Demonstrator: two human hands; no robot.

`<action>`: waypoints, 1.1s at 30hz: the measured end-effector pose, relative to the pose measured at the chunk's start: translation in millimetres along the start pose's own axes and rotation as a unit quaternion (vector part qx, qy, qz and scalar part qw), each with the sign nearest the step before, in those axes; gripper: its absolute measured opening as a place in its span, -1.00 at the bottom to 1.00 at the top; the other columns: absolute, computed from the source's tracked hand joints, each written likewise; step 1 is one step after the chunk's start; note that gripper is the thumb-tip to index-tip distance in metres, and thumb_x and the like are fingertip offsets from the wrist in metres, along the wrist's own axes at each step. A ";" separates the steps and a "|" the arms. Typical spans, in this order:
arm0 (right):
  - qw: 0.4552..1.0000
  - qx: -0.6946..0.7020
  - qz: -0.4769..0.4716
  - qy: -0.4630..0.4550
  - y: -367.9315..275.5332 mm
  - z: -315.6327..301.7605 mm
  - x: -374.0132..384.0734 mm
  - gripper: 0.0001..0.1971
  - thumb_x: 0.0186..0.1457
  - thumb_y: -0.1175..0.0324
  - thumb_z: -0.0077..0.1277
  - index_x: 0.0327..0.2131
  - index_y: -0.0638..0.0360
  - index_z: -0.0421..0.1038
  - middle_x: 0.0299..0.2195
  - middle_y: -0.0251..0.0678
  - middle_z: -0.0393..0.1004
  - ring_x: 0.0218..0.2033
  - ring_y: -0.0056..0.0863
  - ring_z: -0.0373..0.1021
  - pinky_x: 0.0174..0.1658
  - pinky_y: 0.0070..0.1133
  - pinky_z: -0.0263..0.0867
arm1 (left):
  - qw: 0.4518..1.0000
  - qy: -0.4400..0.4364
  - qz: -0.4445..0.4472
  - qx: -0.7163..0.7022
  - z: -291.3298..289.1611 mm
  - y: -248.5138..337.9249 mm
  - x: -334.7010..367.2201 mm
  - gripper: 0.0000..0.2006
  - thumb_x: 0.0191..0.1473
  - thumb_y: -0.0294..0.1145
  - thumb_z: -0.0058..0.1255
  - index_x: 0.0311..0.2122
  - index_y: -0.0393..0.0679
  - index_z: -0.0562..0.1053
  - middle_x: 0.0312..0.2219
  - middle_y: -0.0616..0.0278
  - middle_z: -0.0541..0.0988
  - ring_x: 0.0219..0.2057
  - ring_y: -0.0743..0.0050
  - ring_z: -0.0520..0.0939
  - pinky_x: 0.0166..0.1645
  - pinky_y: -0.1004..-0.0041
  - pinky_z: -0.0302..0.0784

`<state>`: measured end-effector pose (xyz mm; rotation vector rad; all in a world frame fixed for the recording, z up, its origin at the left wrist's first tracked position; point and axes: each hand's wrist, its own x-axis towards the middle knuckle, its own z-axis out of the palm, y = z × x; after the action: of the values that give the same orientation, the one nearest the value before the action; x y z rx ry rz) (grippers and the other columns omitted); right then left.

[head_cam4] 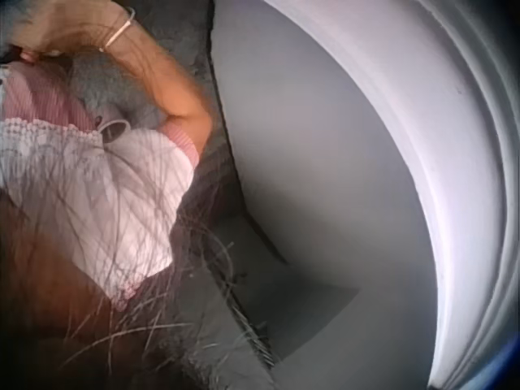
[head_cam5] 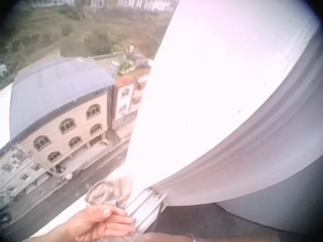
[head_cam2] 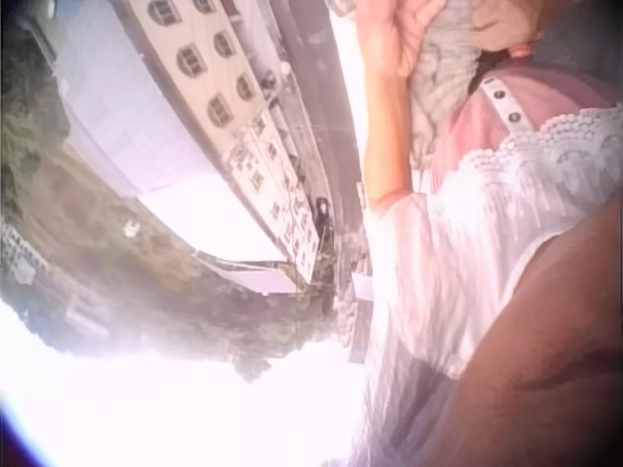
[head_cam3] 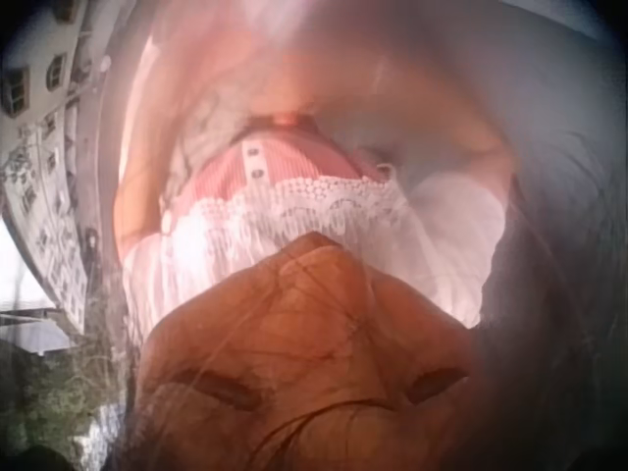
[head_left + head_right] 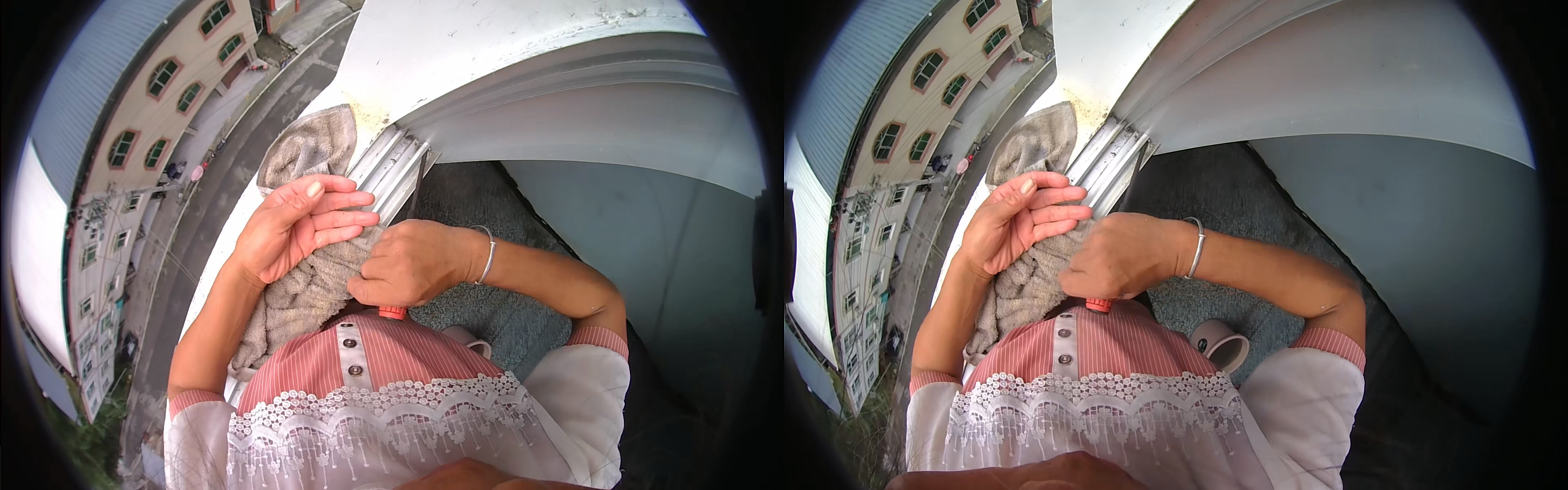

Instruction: The person cleans a window frame using a cloth and a screwdriver. They wipe the frame with the cloth and use the screwdriver to scrape or remove debris from the frame's grooves.

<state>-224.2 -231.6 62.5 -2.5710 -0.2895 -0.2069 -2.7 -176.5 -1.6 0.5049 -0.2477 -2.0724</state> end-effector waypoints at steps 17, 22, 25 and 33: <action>0.973 0.103 0.169 0.115 15.5 -10.2 44.1 -0.65 -0.10 0.45 0.19 -0.15 0.19 0.45 -0.46 -0.27 0.50 -0.43 -0.21 0.53 -0.34 -0.37 0.46 | 0.999 0.036 -0.009 -0.025 3.4 0.0 -2.0 -0.59 0.41 -0.22 -0.13 0.13 -0.40 0.37 0.10 -0.33 0.49 0.06 0.03 0.64 0.14 0.24 0.65; 0.968 0.118 0.098 0.201 13.0 -7.9 56.4 -0.67 -0.14 0.41 0.21 -0.21 0.17 0.45 -0.50 -0.29 0.50 -0.52 -0.30 0.51 -0.52 -0.40 0.41 | 1.000 -0.011 -0.001 -0.026 -2.3 -0.5 -2.0 -0.59 0.42 -0.24 -0.15 0.14 -0.40 0.36 0.09 -0.32 0.50 0.06 0.02 0.64 0.15 0.20 0.64; 0.988 0.094 0.099 0.078 10.8 -15.1 31.9 -0.65 -0.15 0.43 0.21 -0.18 0.15 0.48 -0.61 -0.36 0.46 -0.54 -0.35 0.50 -0.56 -0.46 0.36 | 1.000 -0.006 0.006 -0.022 0.1 -1.9 -2.8 -0.58 0.43 -0.24 -0.17 0.16 -0.41 0.35 0.09 -0.30 0.51 0.05 0.02 0.65 0.15 0.19 0.64; 0.913 0.128 0.221 0.317 -20.5 -75.3 8.2 -0.74 -0.11 0.63 0.16 -0.26 0.25 0.49 -0.55 -0.38 0.50 -0.66 -0.60 0.41 -0.52 -0.64 0.34 | 0.958 0.034 0.106 0.266 5.6 19.7 -15.6 -0.63 0.27 -0.37 0.12 0.13 -0.27 0.47 -0.02 0.04 0.63 -0.11 0.34 0.70 -0.09 0.55 0.61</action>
<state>-228.0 -253.2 137.8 -2.0969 0.4733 -0.7503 17.0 -173.7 14.7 0.8321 -0.7952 -1.7642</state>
